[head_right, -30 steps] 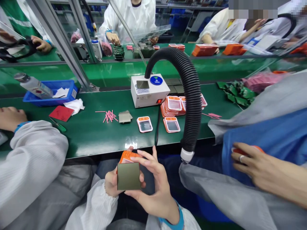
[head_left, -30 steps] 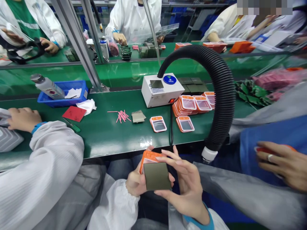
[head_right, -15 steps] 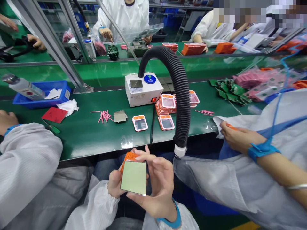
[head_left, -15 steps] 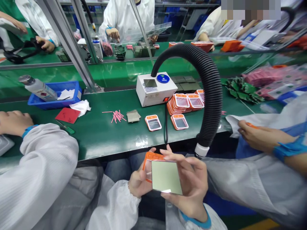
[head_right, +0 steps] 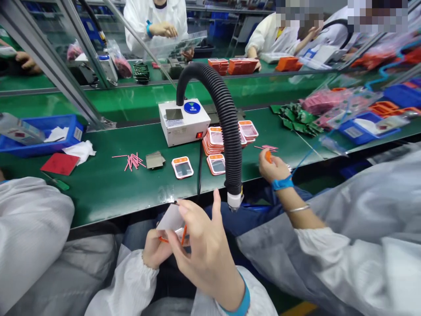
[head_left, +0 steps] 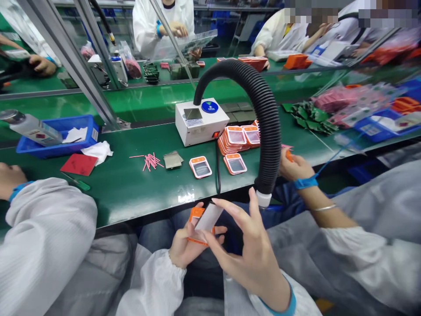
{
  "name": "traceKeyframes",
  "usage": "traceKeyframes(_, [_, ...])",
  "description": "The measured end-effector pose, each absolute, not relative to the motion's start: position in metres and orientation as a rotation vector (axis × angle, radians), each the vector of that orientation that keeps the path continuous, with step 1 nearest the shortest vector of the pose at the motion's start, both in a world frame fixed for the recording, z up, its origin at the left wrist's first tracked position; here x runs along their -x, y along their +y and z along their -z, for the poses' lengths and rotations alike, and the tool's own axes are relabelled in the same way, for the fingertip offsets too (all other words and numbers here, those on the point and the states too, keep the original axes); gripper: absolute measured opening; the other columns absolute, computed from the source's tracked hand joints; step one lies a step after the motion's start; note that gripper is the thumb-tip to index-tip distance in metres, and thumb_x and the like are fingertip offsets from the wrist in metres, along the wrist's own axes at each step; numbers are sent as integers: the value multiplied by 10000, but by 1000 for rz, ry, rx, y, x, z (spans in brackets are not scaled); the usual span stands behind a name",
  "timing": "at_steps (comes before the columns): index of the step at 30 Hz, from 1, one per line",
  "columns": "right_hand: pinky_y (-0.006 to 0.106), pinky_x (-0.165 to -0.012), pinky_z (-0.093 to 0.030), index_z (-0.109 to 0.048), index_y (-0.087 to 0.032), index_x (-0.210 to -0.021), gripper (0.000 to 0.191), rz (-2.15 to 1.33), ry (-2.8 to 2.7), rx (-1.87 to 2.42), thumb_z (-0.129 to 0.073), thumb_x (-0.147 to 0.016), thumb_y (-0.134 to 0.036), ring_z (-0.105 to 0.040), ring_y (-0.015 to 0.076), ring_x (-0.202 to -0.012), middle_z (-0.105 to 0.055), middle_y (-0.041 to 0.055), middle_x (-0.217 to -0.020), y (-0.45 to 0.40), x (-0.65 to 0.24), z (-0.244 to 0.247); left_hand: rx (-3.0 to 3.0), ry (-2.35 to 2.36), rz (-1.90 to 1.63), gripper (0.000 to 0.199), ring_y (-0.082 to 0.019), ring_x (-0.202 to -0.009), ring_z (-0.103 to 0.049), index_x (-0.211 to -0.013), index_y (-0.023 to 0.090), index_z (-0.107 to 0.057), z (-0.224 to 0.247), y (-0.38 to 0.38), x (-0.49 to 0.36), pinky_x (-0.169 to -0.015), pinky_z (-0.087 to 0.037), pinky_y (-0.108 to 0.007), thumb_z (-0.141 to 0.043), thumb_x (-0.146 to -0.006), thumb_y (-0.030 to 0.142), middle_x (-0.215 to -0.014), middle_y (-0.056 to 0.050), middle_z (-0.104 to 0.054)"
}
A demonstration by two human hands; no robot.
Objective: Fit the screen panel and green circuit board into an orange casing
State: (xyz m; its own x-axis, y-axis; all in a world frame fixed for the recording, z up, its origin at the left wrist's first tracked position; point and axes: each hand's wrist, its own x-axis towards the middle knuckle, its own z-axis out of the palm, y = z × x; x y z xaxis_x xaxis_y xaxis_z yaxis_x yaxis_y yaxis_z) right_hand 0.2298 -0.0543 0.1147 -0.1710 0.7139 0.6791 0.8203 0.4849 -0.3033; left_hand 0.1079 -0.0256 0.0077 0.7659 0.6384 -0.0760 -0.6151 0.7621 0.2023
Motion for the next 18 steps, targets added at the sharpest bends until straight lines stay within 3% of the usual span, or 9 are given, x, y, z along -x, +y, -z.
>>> traceKeyframes(3, [646,-1147,-214,-421,-5,-1256,537,297,-1971,1319,-671,-786,-84,-605,210,-1099,-633,173,-1129,-51,-229,-120,-180,141,-667,607,-338,-1084,-607,-1269,261,-616,-5,-26,-108,-1003,-399,-495,-754,-723,487,-1284,-108,-586])
traceKeyframes(6, [646,-1141,-233,-427,4,-1256,529,316,-1990,1321,-661,-788,-77,-599,216,-1112,-639,173,-1133,-49,-229,-122,-203,133,-624,613,-327,-1033,-631,-1211,157,-661,-2,-25,-107,-1010,-394,-478,-729,-733,535,-1099,-166,-667])
traceKeyframes(11, [629,-1155,-240,-393,-17,-1301,587,250,-1982,1298,-665,-783,-65,-605,213,-1137,-626,180,-1177,-48,-231,-118,-199,141,-620,568,-333,-995,-645,-1156,140,-695,1,-26,-105,-1003,-396,-491,-721,-742,527,-997,-163,-689])
traceKeyframes(15, [517,-1134,-373,-297,-128,-1412,768,-148,-1825,1141,-695,-758,-66,-551,219,-1249,-605,155,-1234,-52,-233,-112,-146,153,-677,382,-340,-1074,-612,-1001,203,-728,-3,-27,-103,-1024,-382,-529,-744,-733,475,-1221,-85,-624])
traceKeyframes(18, [486,-1045,-471,-291,-240,-1419,842,-645,-1547,910,-725,-720,-59,-581,249,-1214,-592,132,-1262,-58,-234,-106,-113,164,-695,367,-306,-1074,-611,-1024,241,-719,-7,-26,-100,-1006,-409,-501,-763,-724,447,-1234,-54,-614])
